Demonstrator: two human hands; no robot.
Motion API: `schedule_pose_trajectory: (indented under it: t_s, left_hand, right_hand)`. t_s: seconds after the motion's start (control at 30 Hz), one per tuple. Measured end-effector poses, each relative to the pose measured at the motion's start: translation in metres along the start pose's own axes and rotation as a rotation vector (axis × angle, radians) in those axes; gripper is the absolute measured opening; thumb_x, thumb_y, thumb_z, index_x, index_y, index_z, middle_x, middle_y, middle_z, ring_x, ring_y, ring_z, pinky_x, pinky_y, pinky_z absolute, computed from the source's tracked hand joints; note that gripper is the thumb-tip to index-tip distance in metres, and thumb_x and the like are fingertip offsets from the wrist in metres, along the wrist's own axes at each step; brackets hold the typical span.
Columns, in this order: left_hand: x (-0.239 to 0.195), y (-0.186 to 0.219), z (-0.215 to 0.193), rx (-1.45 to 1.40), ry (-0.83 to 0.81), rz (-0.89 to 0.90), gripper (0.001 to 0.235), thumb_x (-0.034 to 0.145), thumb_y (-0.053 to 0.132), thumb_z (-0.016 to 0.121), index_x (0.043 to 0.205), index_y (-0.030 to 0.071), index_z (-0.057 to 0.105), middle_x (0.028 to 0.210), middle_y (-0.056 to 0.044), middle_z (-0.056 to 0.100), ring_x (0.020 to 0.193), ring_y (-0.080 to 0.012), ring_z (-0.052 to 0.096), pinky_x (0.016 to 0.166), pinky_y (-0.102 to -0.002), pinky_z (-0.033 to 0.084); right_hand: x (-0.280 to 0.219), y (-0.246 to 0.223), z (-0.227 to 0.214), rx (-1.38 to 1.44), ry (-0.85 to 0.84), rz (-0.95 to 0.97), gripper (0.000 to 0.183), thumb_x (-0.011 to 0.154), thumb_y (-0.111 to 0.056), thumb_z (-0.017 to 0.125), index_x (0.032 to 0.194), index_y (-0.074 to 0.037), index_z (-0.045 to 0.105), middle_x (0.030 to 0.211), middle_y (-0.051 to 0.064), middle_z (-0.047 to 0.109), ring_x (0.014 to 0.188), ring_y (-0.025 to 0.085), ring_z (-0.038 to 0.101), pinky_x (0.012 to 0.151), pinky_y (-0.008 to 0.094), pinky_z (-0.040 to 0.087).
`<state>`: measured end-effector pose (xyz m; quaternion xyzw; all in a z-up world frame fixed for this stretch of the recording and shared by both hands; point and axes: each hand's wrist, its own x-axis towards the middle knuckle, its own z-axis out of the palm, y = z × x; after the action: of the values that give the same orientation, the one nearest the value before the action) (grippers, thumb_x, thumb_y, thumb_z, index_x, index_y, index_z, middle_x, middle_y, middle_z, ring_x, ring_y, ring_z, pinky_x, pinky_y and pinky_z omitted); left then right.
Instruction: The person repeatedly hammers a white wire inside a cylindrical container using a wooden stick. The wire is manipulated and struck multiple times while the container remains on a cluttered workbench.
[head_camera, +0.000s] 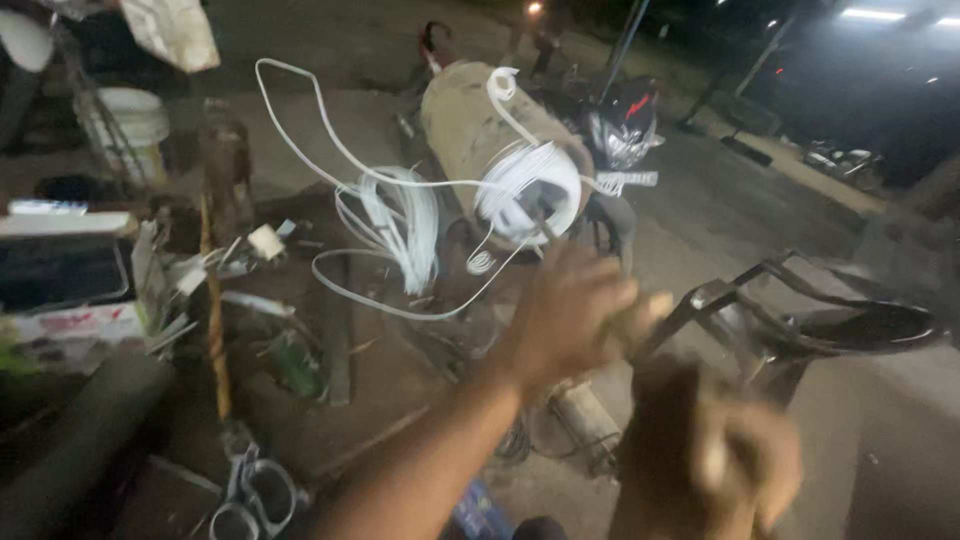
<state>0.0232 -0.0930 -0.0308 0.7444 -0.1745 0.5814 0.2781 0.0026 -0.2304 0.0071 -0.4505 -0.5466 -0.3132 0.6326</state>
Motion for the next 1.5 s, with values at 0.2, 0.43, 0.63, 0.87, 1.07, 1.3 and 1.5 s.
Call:
schedule_pose_trajectory:
  t_s: [0.2,0.43,0.63,0.87,1.07,1.3,1.5]
  left_hand:
    - [-0.013,0.016,-0.005,-0.036,0.005,0.133,0.037,0.095,0.026,0.073,0.067,0.009,0.055,0.071,-0.007,0.048,0.074,-0.0279,0.054,0.082,-0.044,0.045]
    - [-0.002,0.013,-0.013,-0.043,-0.071,0.187,0.036,0.094,0.024,0.076,0.066,0.01,0.059,0.068,-0.005,0.05,0.072,-0.027,0.053,0.076,-0.044,0.045]
    - [0.002,0.005,-0.024,0.128,-0.171,0.065,0.035,0.094,0.032,0.072,0.069,0.009,0.063,0.077,-0.008,0.06,0.083,-0.0309,0.059,0.083,-0.046,0.048]
    - [0.001,0.006,-0.038,0.174,-0.196,0.1,0.019,0.085,0.026,0.073,0.096,0.011,0.075,0.097,-0.011,0.066,0.099,-0.0343,0.063,0.099,-0.05,0.048]
    - [0.0,0.005,-0.089,0.303,0.057,-0.063,0.028,0.08,0.004,0.071,0.107,0.01,0.069,0.119,-0.01,0.065,0.117,-0.031,0.063,0.104,-0.045,0.051]
    - [0.062,-0.011,-0.128,0.659,-0.012,0.134,0.029,0.083,0.012,0.081,0.108,0.008,0.069,0.111,-0.013,0.065,0.11,-0.0364,0.059,0.094,-0.051,0.046]
    - [0.105,-0.04,-0.124,0.515,-0.269,-0.034,0.037,0.084,0.018,0.081,0.118,0.007,0.073,0.121,-0.017,0.069,0.113,-0.0398,0.062,0.098,-0.049,0.048]
  right_hand:
    - [-0.031,0.004,-0.031,0.098,-0.009,0.022,0.041,0.107,-0.04,0.059,0.108,0.0,0.067,0.093,0.015,0.074,0.076,0.023,0.072,0.072,0.033,0.056]
    - [-0.056,0.005,-0.032,0.2,-0.02,0.006,0.036,0.104,-0.035,0.065,0.103,0.0,0.067,0.09,0.016,0.072,0.077,0.025,0.071,0.078,0.039,0.058]
    - [-0.082,0.021,-0.026,0.273,0.002,-0.015,0.032,0.101,-0.031,0.069,0.099,0.001,0.066,0.088,0.017,0.071,0.078,0.027,0.071,0.083,0.044,0.059]
    - [-0.1,0.039,-0.038,0.405,-0.019,0.027,0.037,0.089,-0.023,0.082,0.101,0.006,0.062,0.083,0.011,0.071,0.079,0.022,0.07,0.082,0.046,0.057]
    - [-0.112,0.028,-0.026,0.313,0.259,0.325,0.046,0.092,-0.037,0.077,0.105,0.005,0.065,0.099,0.021,0.069,0.08,0.024,0.063,0.075,0.038,0.05]
    - [-0.064,0.024,-0.001,0.475,0.111,0.209,0.043,0.095,-0.035,0.076,0.109,0.002,0.061,0.085,0.008,0.063,0.072,0.019,0.053,0.073,0.039,0.044]
    - [-0.026,0.003,-0.005,0.09,-0.17,0.039,0.046,0.107,-0.038,0.056,0.089,0.002,0.066,0.084,0.015,0.066,0.088,0.029,0.067,0.094,0.05,0.051]
